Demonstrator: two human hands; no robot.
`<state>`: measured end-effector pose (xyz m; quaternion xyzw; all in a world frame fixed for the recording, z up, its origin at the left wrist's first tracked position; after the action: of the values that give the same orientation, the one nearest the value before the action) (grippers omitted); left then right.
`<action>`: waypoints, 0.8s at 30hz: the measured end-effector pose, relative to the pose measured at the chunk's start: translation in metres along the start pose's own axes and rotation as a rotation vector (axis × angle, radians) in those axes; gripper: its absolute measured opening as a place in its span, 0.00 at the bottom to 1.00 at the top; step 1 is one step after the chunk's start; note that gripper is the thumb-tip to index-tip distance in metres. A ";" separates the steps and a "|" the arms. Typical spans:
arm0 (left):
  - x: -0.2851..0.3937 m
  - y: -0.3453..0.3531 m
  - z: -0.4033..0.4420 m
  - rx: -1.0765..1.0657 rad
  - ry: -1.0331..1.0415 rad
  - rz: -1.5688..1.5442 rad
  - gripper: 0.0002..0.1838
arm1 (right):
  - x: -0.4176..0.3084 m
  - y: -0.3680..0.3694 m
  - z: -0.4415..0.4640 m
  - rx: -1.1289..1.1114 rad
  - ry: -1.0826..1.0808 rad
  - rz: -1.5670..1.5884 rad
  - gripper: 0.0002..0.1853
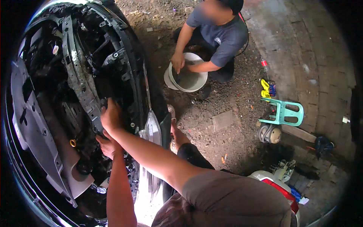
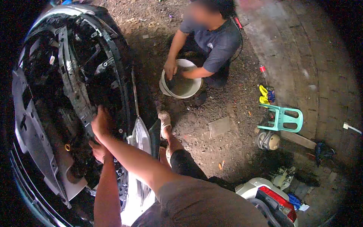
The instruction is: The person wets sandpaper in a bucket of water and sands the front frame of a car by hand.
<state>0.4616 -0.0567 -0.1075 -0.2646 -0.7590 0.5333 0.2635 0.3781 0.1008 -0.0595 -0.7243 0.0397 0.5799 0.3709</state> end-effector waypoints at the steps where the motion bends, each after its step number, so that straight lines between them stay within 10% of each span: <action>1: -0.002 0.003 0.002 0.006 -0.011 -0.002 0.48 | -0.001 0.001 0.006 0.018 0.007 0.017 0.17; 24: -0.009 0.008 0.004 0.037 0.036 -0.014 0.47 | 0.020 0.019 -0.015 0.007 0.020 0.066 0.23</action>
<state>0.4661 -0.0628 -0.1173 -0.2640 -0.7461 0.5405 0.2853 0.3872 0.0861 -0.0860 -0.7270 0.0696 0.5843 0.3537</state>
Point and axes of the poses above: each hand's wrist, its own z-axis towards the middle knuckle, its own y-axis out of the palm, x = y × z, the point moved 5 cm from there along z, towards the middle knuckle, and after that the axes turned 13 degrees about -y, right-handed, at the moved point
